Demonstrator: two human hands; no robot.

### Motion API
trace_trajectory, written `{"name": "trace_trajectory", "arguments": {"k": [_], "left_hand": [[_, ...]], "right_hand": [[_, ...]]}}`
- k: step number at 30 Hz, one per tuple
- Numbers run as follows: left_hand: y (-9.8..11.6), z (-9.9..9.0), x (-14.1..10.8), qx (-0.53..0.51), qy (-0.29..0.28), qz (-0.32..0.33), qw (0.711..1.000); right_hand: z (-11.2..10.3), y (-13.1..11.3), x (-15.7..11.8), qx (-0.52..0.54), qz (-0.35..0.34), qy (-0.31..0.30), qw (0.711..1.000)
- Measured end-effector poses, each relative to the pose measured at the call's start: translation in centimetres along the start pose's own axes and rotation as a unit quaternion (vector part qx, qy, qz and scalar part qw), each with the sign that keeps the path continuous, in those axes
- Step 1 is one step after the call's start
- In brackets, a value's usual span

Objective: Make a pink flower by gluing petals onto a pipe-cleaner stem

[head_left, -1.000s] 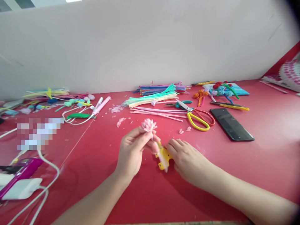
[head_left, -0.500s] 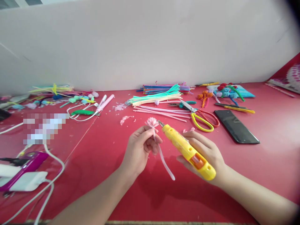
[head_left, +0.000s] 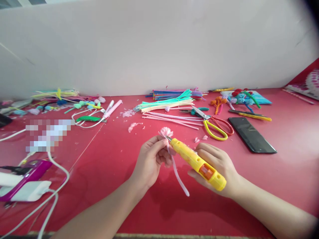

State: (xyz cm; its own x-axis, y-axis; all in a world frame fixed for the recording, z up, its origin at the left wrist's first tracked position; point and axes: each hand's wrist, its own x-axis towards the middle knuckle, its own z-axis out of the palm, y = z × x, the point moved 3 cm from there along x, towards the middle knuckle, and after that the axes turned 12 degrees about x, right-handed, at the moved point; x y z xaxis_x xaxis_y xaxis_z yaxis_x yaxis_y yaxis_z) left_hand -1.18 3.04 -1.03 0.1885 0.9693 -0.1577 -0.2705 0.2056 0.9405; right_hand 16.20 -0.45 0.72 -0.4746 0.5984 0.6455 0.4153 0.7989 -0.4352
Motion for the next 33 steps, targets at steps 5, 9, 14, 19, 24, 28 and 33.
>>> {"name": "trace_trajectory", "arguments": {"k": [5,9,14,19,24,28,33], "left_hand": [[0.10,0.09,-0.01,0.006,-0.007,0.006,1.000],[0.13,0.11,0.09,0.002,-0.008,0.006,1.000],[0.10,0.03,0.05,0.005,-0.007,0.005,1.000],[0.02,-0.05,-0.01,0.009,-0.007,0.011,1.000],[0.16,0.09,0.01,0.008,-0.005,0.010,1.000],[0.14,0.07,0.00,0.010,0.001,0.008,1.000],[0.10,-0.13,-0.04,0.020,0.006,0.016,1.000]], "right_hand": [[0.07,0.01,0.02,-0.005,0.002,-0.001,1.000],[0.10,0.04,-0.09,-0.010,0.004,-0.001,1.000],[0.13,0.07,-0.15,-0.011,0.009,-0.003,1.000],[0.12,0.12,-0.15,-0.017,0.018,-0.001,1.000],[0.20,0.15,-0.21,-0.017,0.022,-0.001,1.000],[0.21,0.19,-0.24,-0.022,0.023,-0.002,1.000],[0.21,0.21,-0.16,-0.019,0.027,-0.004,0.999]]}}
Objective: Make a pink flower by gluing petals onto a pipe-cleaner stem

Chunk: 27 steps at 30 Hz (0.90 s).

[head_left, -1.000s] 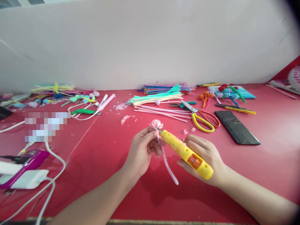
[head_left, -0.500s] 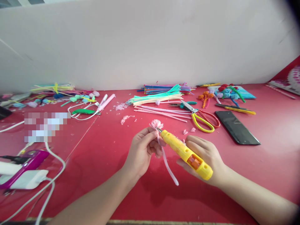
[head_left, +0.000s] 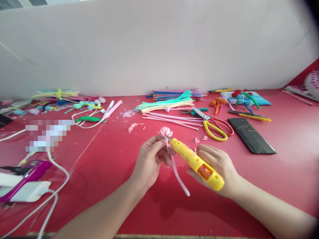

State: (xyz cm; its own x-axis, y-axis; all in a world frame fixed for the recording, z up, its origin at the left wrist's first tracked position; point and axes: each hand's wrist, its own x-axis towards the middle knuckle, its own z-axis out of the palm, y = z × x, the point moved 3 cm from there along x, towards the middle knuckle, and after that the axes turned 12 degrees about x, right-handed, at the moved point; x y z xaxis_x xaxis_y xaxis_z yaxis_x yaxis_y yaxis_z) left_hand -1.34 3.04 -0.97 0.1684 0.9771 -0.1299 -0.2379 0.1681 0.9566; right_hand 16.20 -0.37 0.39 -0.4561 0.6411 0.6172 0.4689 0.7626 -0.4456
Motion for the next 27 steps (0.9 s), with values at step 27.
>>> {"name": "trace_trajectory", "arguments": {"k": [27], "left_hand": [[0.2,0.3,0.1,0.133,-0.009,0.024,0.991]], "right_hand": [[0.1,4.9,0.4,-0.069,0.182,-0.135,0.972]]}}
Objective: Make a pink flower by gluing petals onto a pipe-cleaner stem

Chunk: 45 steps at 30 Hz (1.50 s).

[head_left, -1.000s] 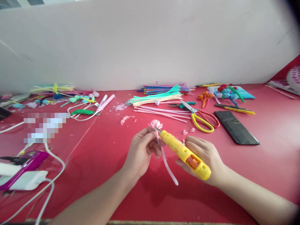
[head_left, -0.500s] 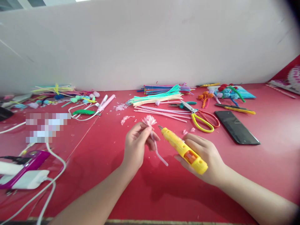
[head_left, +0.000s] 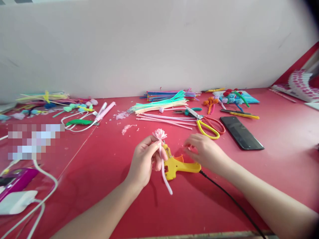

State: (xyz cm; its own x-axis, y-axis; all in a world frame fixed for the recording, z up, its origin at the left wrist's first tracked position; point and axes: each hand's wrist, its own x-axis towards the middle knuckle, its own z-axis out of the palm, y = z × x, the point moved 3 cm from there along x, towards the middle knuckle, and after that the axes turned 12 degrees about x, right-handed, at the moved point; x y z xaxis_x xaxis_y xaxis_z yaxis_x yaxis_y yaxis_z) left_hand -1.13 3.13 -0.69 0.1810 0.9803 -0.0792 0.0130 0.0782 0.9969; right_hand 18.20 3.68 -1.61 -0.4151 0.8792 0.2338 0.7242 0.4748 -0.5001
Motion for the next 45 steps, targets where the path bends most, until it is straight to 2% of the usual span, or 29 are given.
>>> {"name": "trace_trajectory", "arguments": {"k": [1,4,9,13,18,21,25,27,29,34,38,45], "left_hand": [[-0.1,0.1,0.0,-0.003,-0.006,-0.002,1.000],[-0.1,0.4,-0.2,-0.008,-0.027,-0.010,1.000],[-0.2,0.8,-0.3,-0.013,-0.044,-0.022,0.999],[-0.2,0.9,-0.4,-0.022,-0.058,-0.031,0.998],[-0.3,1.2,-0.6,-0.034,-0.079,-0.055,0.995],[-0.4,1.4,-0.7,-0.035,-0.095,-0.069,0.993],[-0.6,1.6,-0.7,-0.037,-0.106,-0.082,0.990],[-0.7,1.7,-0.7,-0.034,-0.112,-0.085,0.989],[-0.7,1.8,-0.8,-0.026,-0.119,-0.091,0.988],[-1.0,2.1,-0.9,0.001,-0.133,-0.112,0.985],[-1.2,2.3,-1.0,0.027,-0.142,-0.105,0.984],[-1.2,2.5,-1.1,0.042,-0.149,-0.104,0.982]], "right_hand": [[-0.4,0.9,0.3,-0.020,0.014,0.022,0.999],[-0.6,2.9,0.8,-0.044,0.020,0.038,0.998],[0.4,3.4,1.1,-0.034,0.007,0.044,0.998],[0.3,2.8,1.1,0.004,0.019,0.082,0.996],[-1.1,0.7,0.6,0.081,0.004,0.127,0.989],[-2.0,-0.8,0.1,0.161,-0.017,0.144,0.976],[-2.5,-2.1,-0.7,0.241,0.026,0.172,0.955],[-2.7,-2.6,-1.0,0.262,0.021,0.195,0.945],[-2.8,-3.2,-1.3,0.258,-0.012,0.205,0.944],[-2.2,-4.2,-1.3,0.224,-0.081,0.177,0.955],[-1.7,-4.5,-1.2,0.199,-0.098,0.182,0.958],[-1.4,-4.2,-1.1,0.188,-0.087,0.185,0.961]]}}
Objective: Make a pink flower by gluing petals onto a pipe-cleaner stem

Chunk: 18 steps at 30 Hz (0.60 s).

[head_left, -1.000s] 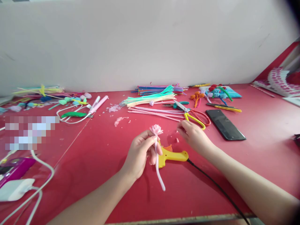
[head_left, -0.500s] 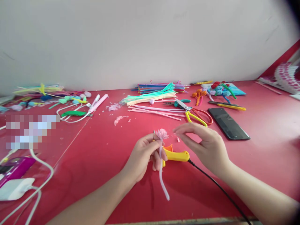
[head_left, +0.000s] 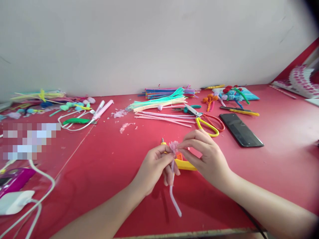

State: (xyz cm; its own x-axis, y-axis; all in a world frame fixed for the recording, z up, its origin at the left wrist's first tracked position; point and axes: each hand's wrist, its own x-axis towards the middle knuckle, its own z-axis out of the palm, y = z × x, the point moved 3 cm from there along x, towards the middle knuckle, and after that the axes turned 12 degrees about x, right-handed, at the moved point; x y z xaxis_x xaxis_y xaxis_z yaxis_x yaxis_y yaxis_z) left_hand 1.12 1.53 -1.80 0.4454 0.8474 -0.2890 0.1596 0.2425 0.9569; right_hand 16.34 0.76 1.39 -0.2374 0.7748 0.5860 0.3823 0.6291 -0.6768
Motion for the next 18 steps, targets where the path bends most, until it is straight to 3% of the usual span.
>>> {"name": "trace_trajectory", "arguments": {"k": [18], "left_hand": [[-0.06,0.06,-0.18,0.004,-0.001,0.013,1.000]], "right_hand": [[0.12,-0.60,-0.37,-0.158,-0.118,-0.002,0.980]]}}
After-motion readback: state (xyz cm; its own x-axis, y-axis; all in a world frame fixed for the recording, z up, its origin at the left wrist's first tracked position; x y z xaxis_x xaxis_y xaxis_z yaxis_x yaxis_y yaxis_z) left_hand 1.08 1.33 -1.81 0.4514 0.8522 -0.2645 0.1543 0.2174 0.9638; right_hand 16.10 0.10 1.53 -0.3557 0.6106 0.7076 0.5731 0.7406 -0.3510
